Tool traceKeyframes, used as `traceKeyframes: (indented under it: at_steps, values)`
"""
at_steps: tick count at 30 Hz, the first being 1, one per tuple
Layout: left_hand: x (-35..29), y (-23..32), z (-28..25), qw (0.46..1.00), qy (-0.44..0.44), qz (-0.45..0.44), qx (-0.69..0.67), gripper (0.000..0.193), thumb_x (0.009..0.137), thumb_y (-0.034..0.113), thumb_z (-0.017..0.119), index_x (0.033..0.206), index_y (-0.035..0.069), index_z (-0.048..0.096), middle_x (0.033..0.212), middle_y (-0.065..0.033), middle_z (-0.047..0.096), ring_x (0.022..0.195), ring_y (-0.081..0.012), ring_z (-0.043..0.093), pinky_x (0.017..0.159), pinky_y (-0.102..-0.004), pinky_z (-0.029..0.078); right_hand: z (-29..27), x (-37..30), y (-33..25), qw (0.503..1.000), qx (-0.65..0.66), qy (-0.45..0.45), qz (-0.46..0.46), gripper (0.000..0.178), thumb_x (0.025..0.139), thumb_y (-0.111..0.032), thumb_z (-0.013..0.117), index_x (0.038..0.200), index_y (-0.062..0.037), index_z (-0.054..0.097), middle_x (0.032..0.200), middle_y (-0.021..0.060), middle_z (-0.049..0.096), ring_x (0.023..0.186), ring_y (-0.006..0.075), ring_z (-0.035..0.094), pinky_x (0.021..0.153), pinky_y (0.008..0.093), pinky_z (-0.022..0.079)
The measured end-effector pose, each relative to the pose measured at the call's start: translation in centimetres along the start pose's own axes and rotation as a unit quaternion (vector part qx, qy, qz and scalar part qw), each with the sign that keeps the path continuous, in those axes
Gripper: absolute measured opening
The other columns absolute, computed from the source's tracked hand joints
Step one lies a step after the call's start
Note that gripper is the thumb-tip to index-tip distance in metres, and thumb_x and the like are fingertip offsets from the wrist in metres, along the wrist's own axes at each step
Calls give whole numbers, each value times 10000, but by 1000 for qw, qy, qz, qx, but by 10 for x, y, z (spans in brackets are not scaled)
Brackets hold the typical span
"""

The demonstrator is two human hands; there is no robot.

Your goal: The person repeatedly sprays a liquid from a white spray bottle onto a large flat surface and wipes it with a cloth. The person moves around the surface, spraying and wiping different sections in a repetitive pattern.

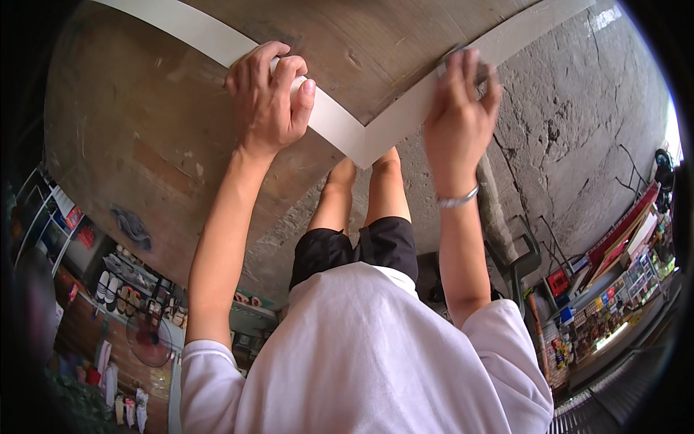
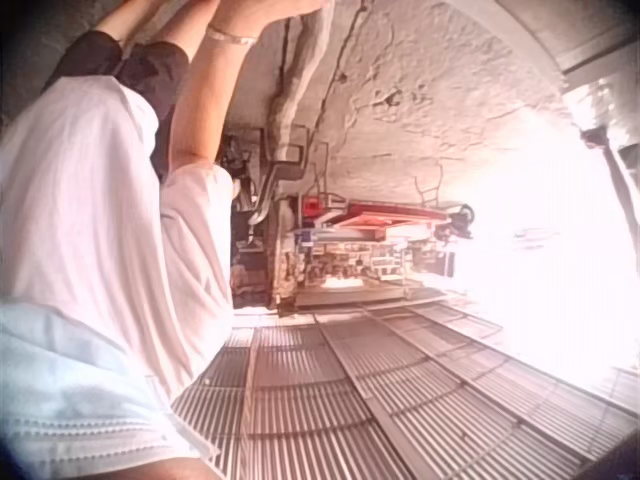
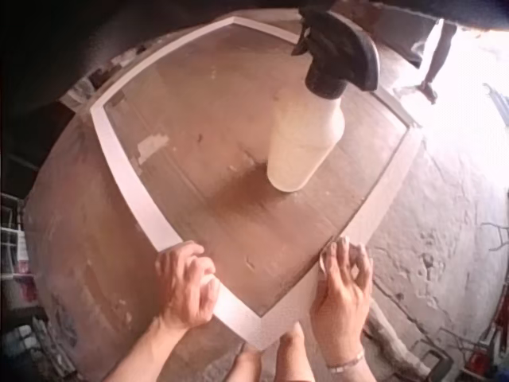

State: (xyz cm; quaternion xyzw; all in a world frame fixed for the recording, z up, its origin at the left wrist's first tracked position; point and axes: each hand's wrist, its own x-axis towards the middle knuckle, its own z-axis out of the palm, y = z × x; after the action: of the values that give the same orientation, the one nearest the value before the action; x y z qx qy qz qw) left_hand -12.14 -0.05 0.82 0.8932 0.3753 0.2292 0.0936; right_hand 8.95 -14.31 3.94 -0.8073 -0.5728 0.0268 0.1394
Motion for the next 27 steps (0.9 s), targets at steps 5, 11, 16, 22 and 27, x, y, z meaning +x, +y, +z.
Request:
traceKeyframes:
  at_steps: [5, 11, 16, 22, 27]
  values:
    - [0, -1, -1, 1000, 1, -8, -8, 196, 959, 333, 586, 1019, 152, 632, 1241, -75, 586, 1147, -289, 574, 1023, -491, 368, -1, -29, -23, 997, 49, -54, -17, 476, 930, -44, 651, 1406, -24, 636, 1565, 153, 540, 1515, 393, 397, 1237, 521, 353]
    - [0, 0, -1, 1000, -3, -2, -2, 193, 953, 328, 592, 1017, 151, 633, 1236, -76, 585, 1148, -287, 573, 1027, -489, 367, -1, 20, 2, 998, -37, 35, 28, 443, 922, -60, 664, 1361, 2, 658, 1498, 169, 601, 1405, 425, 507, 1188, 488, 391]
    - [-1, -1, -3, 1000, -14, -3, 0, 213, 977, 335, 575, 1033, 140, 643, 1263, -79, 581, 1173, -287, 556, 1018, -483, 363, -10, -30, -36, 996, 58, -70, -16, 459, 915, -53, 667, 1370, 10, 653, 1561, 168, 543, 1439, 425, 481, 1225, 535, 354]
    - [-1, 1, -3, 1000, -10, -5, -2, 195, 957, 326, 583, 1012, 145, 633, 1233, -84, 578, 1159, -294, 566, 1022, -497, 367, 8, 68, 54, 993, -62, 97, -23, 444, 941, -74, 647, 1376, 10, 637, 1559, 173, 543, 1327, 443, 543, 1098, 520, 467]
    - [1, 0, -4, 1000, -10, -3, 1, 204, 962, 331, 580, 1016, 143, 635, 1234, -92, 576, 1173, -296, 563, 1031, -497, 365, -3, -31, -34, 994, 44, -97, -28, 473, 935, -74, 664, 1405, -25, 628, 1530, 175, 566, 1479, 366, 461, 1146, 486, 477]
